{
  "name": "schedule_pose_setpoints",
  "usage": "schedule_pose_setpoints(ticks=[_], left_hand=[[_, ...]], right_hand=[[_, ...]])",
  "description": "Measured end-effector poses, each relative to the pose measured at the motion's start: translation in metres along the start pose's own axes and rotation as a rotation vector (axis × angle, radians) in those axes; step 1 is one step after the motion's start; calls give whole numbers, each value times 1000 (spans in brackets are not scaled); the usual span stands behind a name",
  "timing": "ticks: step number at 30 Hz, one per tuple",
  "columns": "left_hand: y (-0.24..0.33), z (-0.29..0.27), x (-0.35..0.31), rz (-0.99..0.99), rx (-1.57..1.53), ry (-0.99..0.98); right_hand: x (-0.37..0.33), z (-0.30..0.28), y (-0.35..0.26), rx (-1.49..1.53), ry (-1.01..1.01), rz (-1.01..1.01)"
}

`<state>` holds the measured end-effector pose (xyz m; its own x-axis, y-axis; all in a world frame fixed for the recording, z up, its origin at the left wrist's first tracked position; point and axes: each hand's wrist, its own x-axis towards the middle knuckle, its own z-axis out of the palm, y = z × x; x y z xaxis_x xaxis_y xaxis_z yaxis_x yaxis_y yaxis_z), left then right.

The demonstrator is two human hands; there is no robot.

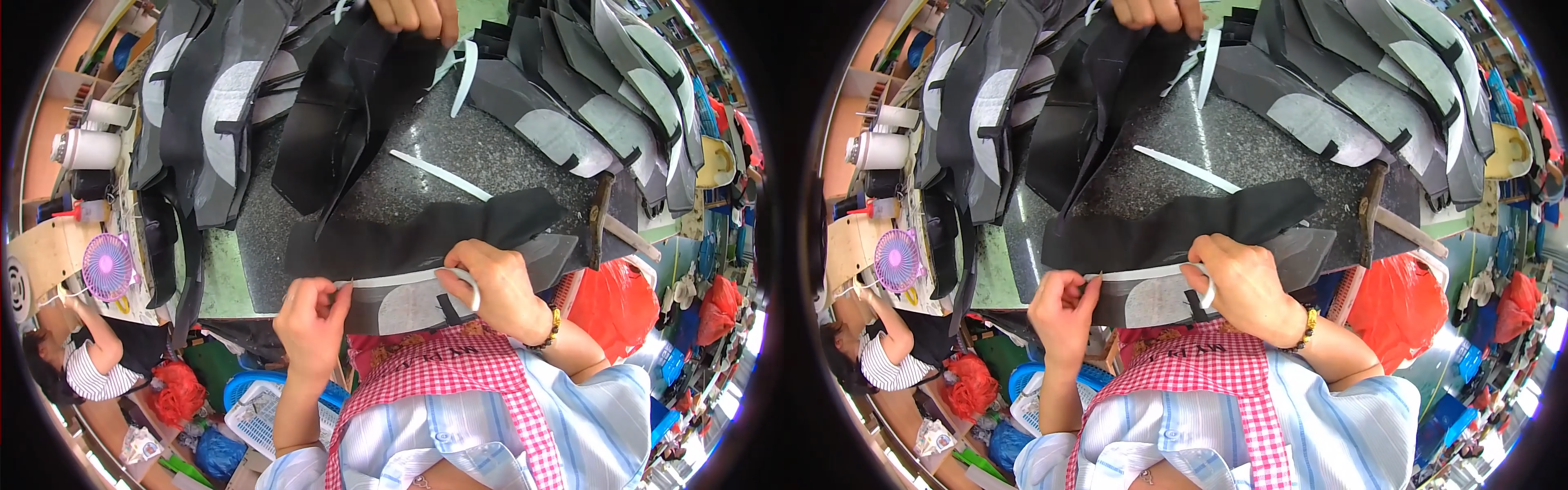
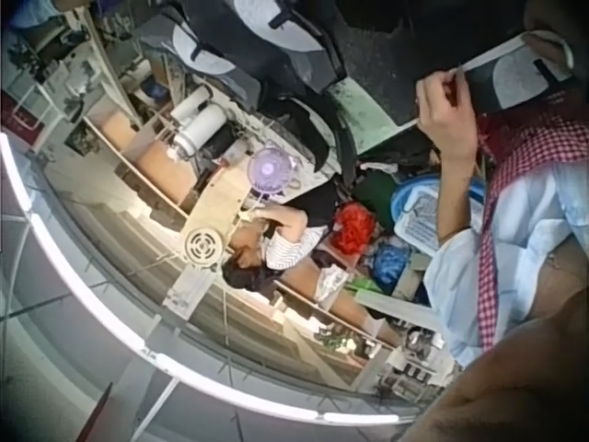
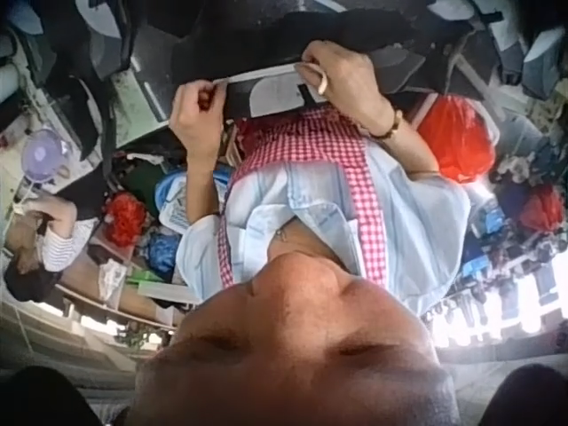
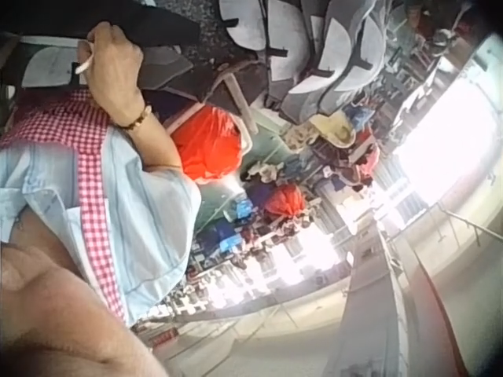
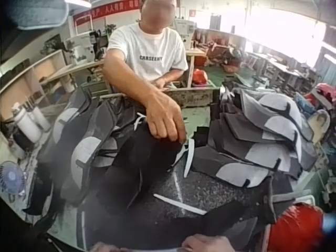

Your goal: Applying adhesive strips and hammering shoe upper components at a manufacturing station.

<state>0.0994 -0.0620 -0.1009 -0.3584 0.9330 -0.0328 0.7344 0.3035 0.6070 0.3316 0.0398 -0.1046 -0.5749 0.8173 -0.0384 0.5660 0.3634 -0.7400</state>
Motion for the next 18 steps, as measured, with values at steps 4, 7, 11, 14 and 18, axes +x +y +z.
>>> schedule_pose_setpoints(ticks=[4, 7, 11, 14, 18], left_hand=[[44, 20, -15, 780, 277, 62], [45, 45, -17, 855, 305, -40], [48, 49, -17, 898, 447, -101], [54, 54, -19, 890, 491, -70], [61, 62, -15, 889, 600, -38]], right_hand=[[1, 4, -2, -26, 7, -7], [-8, -9, 5, 91, 34, -18], [-34, -30, 22, 87, 216, 8], [-35, -33, 21, 96, 211, 103], [-31, -32, 22, 111, 242, 188]])
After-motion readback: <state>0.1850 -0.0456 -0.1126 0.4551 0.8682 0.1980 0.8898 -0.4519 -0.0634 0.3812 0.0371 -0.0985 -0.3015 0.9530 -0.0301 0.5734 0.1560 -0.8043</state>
